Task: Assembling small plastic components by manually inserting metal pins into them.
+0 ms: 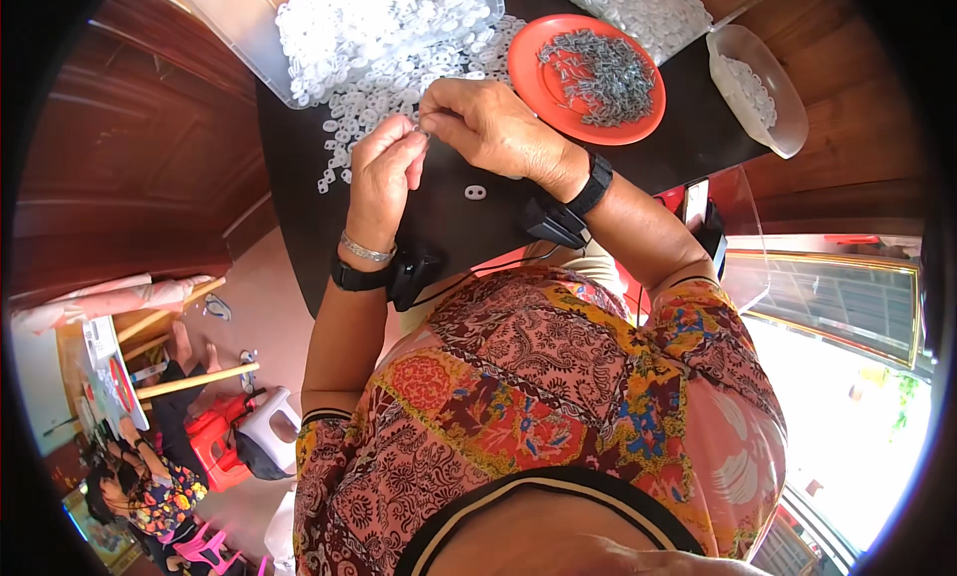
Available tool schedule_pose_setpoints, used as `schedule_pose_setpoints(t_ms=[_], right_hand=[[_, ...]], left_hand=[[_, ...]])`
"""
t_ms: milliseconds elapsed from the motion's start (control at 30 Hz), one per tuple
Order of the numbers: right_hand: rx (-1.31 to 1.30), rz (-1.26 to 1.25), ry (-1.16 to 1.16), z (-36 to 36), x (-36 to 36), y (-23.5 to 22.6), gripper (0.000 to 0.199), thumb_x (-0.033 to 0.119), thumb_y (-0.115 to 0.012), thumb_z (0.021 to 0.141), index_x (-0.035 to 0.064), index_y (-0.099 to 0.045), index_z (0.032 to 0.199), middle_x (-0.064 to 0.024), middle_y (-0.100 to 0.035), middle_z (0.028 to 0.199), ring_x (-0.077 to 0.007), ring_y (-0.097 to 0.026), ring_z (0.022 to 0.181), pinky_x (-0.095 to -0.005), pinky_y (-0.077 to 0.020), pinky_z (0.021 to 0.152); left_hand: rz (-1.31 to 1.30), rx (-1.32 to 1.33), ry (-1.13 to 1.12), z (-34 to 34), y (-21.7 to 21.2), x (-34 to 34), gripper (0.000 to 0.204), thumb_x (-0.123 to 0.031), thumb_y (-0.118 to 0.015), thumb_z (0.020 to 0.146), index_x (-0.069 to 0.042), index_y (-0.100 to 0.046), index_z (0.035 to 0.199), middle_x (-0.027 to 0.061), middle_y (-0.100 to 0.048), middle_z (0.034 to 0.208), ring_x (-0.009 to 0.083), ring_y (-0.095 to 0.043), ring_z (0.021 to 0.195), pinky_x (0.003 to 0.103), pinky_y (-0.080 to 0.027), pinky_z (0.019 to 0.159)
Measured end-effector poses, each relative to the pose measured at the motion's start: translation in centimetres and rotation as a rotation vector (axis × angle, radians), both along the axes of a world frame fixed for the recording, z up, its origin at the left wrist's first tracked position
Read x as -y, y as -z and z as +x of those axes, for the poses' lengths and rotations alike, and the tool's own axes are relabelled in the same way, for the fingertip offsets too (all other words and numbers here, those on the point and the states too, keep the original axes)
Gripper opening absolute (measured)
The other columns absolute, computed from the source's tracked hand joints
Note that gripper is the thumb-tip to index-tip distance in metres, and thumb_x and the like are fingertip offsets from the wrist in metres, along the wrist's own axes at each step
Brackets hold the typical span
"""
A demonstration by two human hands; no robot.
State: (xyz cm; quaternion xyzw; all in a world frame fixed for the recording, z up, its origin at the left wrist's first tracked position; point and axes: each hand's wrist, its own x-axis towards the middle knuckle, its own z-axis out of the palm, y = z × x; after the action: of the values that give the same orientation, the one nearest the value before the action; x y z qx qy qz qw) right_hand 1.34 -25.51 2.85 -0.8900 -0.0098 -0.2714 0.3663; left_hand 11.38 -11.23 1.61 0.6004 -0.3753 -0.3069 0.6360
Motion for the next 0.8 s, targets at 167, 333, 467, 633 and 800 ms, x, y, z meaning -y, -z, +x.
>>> schedule_pose_setpoints(t_ms=[167,333,467,633,800], right_hand=[[-0.028,0.113,-0.013,0.1,-0.1,0.3,0.010,0.012,-0.059,0.087,0.0020,-0.059,0.090,-0.0092,-0.060,0.074,-0.0189,-0.059,0.069,-0.0304,-0.0468,0.065],[-0.103,0.302,-0.035,0.2,0.7,0.3,0.014,0.014,-0.062,0.089,0.0010,-0.062,0.094,-0.0030,-0.064,0.081,-0.0093,-0.058,0.078,-0.0247,-0.0472,0.071],[-0.054,0.417,0.054,0.0,2.9,-0.1,0.019,0.017,-0.061,0.091,0.0008,-0.065,0.099,-0.0011,-0.064,0.085,-0.0085,-0.058,0.083,-0.0242,-0.0475,0.076],[-0.221,-0.063,0.120,-1.3,3.2,-1.5,0.016,0.015,-0.063,0.085,0.0036,-0.067,0.096,-0.0071,-0.066,0.084,-0.0168,-0.063,0.075,-0.0277,-0.0486,0.069],[-0.274,-0.386,0.089,-1.6,2.3,-0.6,0.017,0.019,-0.063,0.081,0.0080,-0.068,0.092,-0.0098,-0.063,0.084,-0.0301,-0.062,0.078,-0.0384,-0.0486,0.070]], left_hand=[[0.007,-0.142,-0.029,-0.1,0.2,-0.1,0.021,-0.015,-0.052,0.089,-0.005,-0.051,0.070,-0.0018,-0.045,0.057,0.0054,-0.039,0.048,0.020,-0.029,0.046],[0.002,-0.097,-0.052,0.0,0.0,0.4,0.019,-0.016,-0.052,0.089,-0.003,-0.055,0.075,-0.0021,-0.045,0.056,0.0051,-0.038,0.048,0.020,-0.029,0.046],[-0.055,-0.104,-0.059,0.6,0.1,0.2,0.018,-0.014,-0.051,0.089,-0.004,-0.055,0.075,-0.0017,-0.046,0.057,0.0052,-0.038,0.048,0.020,-0.029,0.046],[-0.112,-0.202,-0.135,0.8,-0.7,-0.2,0.019,-0.012,-0.051,0.087,-0.005,-0.052,0.069,-0.0008,-0.046,0.057,0.0066,-0.039,0.047,0.020,-0.029,0.045],[-0.149,-0.189,-0.118,0.8,-0.6,-0.2,0.020,-0.013,-0.052,0.086,-0.005,-0.051,0.067,-0.0010,-0.045,0.056,0.0074,-0.039,0.047,0.021,-0.029,0.045]])
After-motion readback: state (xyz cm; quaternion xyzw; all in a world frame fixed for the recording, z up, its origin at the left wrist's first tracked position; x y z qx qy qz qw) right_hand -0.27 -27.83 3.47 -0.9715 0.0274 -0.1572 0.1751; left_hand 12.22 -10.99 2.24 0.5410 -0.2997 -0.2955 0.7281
